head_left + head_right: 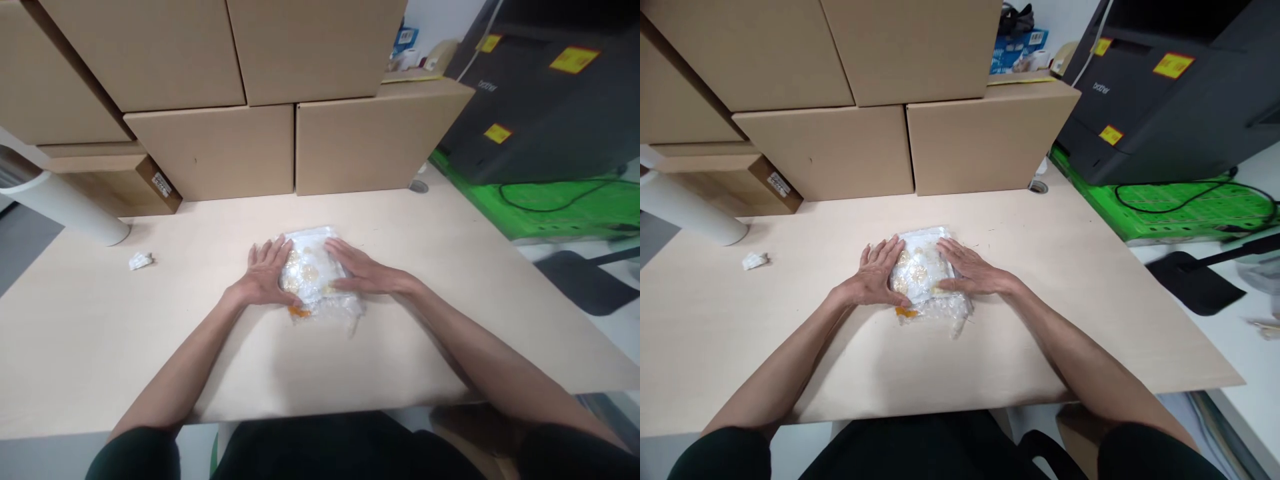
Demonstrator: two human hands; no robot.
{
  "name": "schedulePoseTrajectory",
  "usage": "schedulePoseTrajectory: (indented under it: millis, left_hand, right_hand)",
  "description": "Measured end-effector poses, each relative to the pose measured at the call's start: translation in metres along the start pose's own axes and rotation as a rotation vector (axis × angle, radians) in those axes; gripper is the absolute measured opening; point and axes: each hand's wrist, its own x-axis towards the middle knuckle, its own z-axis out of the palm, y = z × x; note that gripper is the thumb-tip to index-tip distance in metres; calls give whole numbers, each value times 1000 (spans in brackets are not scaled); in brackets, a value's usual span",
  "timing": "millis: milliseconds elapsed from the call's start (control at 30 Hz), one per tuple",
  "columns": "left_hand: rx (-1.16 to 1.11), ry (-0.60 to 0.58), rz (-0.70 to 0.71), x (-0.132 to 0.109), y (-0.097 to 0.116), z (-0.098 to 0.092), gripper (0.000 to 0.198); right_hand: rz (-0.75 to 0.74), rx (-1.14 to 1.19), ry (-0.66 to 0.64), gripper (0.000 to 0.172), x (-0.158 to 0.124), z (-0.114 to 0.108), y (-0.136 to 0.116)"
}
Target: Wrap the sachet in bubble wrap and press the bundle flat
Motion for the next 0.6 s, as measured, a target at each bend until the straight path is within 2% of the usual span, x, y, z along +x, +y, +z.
schedulePoseTrajectory:
  millis: [67, 167, 233, 300, 400, 500, 600]
  left_hand:
    - [-40, -9, -4, -2, 0, -4, 131]
    - [-118, 27, -3, -5, 0, -7, 91]
    - [-116, 98, -16, -4, 1, -8, 76]
    - [-71, 154, -36, -1, 2, -8, 82]
    - [8, 143, -34, 5, 3, -9, 99]
    - [74, 122, -21, 9, 2, -11, 99]
    - [121, 87, -20, 8, 2, -12, 100]
  right_hand:
    - [-2, 2, 68, 89, 0, 2, -2]
    - [-9, -26, 157, 86, 1, 9, -4]
    - [-1, -48, 168, 84, 1, 13, -5]
    - [6, -61, 158, 83, 1, 13, -6]
    - [16, -87, 145, 82, 2, 10, -8]
    - [36, -126, 145, 81, 5, 4, -9]
    - [27, -139, 135, 89, 11, -5, -8]
